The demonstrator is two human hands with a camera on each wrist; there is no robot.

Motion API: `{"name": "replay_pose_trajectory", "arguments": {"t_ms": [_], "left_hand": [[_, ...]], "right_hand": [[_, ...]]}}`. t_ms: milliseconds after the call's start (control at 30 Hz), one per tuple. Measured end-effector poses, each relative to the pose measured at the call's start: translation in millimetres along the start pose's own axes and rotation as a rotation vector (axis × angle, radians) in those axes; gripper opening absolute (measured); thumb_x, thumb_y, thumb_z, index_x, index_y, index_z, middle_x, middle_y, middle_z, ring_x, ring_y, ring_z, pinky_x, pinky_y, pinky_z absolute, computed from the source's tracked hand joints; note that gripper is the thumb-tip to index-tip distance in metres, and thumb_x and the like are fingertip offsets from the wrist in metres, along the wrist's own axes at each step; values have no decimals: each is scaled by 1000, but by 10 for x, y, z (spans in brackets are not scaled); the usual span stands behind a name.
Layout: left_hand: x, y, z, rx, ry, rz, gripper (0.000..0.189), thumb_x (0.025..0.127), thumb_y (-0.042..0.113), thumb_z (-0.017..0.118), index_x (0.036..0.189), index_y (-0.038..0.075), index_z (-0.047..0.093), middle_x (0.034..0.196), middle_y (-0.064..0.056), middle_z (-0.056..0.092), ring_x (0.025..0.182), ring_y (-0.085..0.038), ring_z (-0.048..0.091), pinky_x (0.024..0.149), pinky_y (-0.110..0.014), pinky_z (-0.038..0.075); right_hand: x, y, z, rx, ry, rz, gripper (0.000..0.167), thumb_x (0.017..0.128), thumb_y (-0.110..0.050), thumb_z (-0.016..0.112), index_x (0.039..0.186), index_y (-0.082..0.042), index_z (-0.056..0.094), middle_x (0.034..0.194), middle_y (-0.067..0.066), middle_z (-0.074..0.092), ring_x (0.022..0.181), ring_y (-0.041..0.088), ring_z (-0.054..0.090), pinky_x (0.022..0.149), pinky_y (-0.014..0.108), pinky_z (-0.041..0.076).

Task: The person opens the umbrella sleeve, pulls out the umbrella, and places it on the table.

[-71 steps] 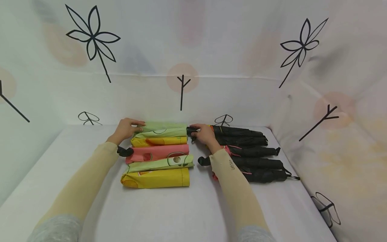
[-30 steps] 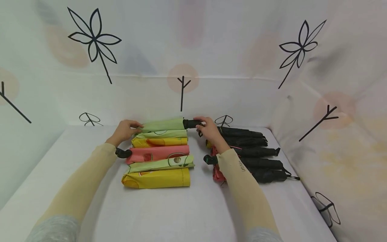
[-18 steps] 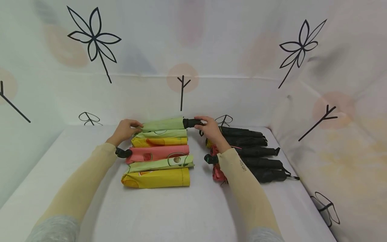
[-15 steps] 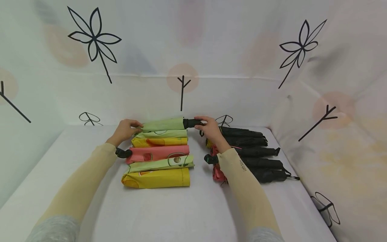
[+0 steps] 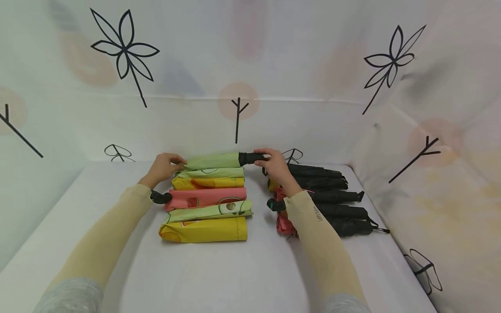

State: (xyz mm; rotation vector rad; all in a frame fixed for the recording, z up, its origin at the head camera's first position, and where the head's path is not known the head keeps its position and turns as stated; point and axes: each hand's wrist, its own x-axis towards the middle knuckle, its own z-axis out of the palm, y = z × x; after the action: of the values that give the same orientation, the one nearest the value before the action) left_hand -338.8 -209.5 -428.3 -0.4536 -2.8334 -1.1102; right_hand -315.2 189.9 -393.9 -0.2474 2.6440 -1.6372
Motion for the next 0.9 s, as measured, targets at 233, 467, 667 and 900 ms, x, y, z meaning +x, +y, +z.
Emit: {"name": "replay_pose_trajectory", "arguments": {"t_ms": [233, 467, 667, 900], "left_hand": [[2, 7, -11, 13, 7, 13, 12, 95, 9, 69, 104, 7, 77, 110, -16, 70, 106, -34, 62, 90, -49, 49], [-11, 15, -9, 18, 6, 16, 12, 95, 9, 69, 103, 7, 77, 110, -16, 70, 104, -33, 63, 89, -48, 50], [-9, 6, -15, 10, 15, 16, 12, 94, 9, 69, 103, 7, 77, 109, -17, 70, 104, -33, 63, 89, -48, 50], [-6, 1, -18, 2, 10, 3, 12, 95, 10, 70, 104, 7, 77, 108, -16, 70, 103, -32, 63, 89, -48, 50]], "right_hand": [[-9, -3, -40, -63, -15, -40, 44, 98, -9, 65, 141, -11, 57, 149, 15, 43, 102, 31, 59, 67, 34, 40], [-31, 54, -100, -106, -23, -26, 43, 99, -15, 64, 142, -11, 57, 152, 16, 40, 130, 35, 50, 92, 43, 47], [-68, 53, -190, -57, -25, 11, 42, 100, -20, 64, 141, -13, 59, 151, 15, 44, 120, 31, 55, 87, 40, 43], [-71, 78, -256, 11, -2, -24, 35, 99, -15, 65, 133, -7, 63, 147, 15, 47, 116, 31, 55, 95, 46, 45]]}}
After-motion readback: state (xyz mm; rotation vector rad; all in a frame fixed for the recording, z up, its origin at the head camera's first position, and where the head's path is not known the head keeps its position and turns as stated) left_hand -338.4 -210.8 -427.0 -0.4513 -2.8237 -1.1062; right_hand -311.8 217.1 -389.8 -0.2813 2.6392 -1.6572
